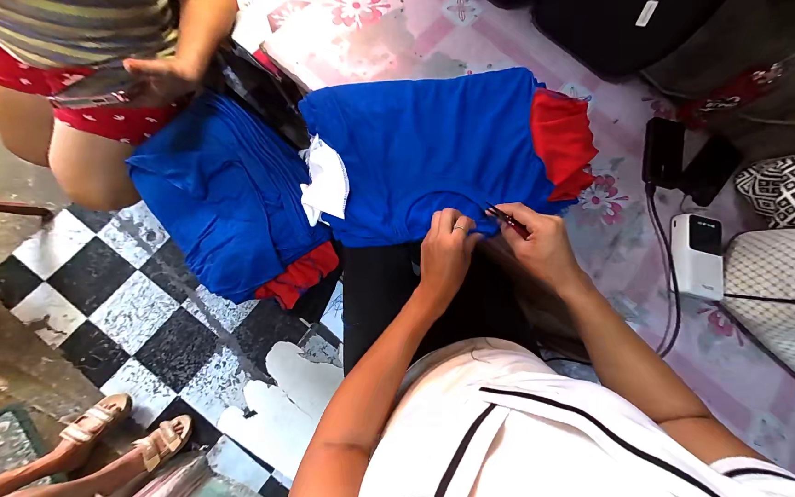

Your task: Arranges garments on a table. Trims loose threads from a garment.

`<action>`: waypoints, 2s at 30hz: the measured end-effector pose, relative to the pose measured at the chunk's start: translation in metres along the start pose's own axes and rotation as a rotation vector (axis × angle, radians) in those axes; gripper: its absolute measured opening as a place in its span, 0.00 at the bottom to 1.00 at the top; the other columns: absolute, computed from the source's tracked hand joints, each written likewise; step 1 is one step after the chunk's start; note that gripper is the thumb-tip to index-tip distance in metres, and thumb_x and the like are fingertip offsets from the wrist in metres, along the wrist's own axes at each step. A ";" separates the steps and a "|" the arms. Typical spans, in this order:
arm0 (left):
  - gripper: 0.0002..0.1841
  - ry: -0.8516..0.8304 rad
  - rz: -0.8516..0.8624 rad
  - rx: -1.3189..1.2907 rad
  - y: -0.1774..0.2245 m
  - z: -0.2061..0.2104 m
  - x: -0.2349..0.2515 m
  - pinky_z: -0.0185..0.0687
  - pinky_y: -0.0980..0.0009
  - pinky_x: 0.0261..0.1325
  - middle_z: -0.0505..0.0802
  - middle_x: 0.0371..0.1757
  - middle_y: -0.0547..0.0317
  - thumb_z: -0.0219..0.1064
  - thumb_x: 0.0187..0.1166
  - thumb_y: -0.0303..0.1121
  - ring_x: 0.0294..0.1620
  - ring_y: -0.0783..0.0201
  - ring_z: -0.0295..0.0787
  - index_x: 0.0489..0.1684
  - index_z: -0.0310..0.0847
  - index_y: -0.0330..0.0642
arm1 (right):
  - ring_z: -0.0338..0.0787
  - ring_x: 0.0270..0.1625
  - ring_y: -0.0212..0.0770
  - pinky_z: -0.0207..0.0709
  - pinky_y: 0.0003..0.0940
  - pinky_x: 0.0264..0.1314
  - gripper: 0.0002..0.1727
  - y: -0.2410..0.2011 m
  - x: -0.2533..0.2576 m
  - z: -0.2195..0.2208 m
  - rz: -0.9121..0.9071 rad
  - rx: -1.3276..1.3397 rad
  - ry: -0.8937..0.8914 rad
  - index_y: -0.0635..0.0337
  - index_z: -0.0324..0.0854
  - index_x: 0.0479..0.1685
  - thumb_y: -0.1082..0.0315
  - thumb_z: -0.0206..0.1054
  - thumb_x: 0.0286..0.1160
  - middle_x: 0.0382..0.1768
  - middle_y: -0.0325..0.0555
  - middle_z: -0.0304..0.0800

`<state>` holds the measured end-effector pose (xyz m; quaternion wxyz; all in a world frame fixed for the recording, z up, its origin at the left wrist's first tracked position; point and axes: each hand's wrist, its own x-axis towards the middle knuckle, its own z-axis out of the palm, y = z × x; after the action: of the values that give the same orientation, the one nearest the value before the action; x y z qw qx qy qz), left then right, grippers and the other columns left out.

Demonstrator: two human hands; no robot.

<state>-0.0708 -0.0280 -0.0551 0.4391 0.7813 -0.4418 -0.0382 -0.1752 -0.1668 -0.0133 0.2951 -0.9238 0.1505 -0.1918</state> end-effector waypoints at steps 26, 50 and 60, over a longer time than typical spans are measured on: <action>0.04 0.096 -0.695 -1.013 0.023 -0.010 0.016 0.86 0.77 0.25 0.91 0.20 0.60 0.70 0.79 0.21 0.17 0.72 0.87 0.34 0.85 0.29 | 0.94 0.36 0.45 0.84 0.53 0.41 0.11 -0.007 0.019 -0.006 0.050 0.042 -0.084 0.55 0.95 0.52 0.68 0.72 0.77 0.38 0.47 0.98; 0.09 -0.016 -0.162 -0.001 0.027 -0.039 0.017 0.82 0.44 0.56 0.95 0.44 0.44 0.74 0.76 0.33 0.51 0.45 0.92 0.41 0.93 0.34 | 0.64 0.14 0.20 0.59 0.15 0.17 0.05 -0.030 0.036 -0.017 0.596 0.622 -0.239 0.60 0.86 0.35 0.71 0.69 0.80 0.15 0.30 0.74; 0.05 -0.053 -0.444 -0.520 0.012 -0.042 -0.003 0.86 0.80 0.40 0.93 0.27 0.62 0.70 0.79 0.27 0.29 0.79 0.89 0.39 0.90 0.33 | 0.59 0.14 0.18 0.52 0.14 0.17 0.23 -0.027 0.029 -0.063 0.571 0.564 -0.544 0.56 0.88 0.37 0.59 0.49 0.95 0.14 0.24 0.66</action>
<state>-0.0619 -0.0017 -0.0215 0.5931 0.7190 -0.2476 -0.2647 -0.1733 -0.1879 0.0578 0.6033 -0.7464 0.2576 0.1118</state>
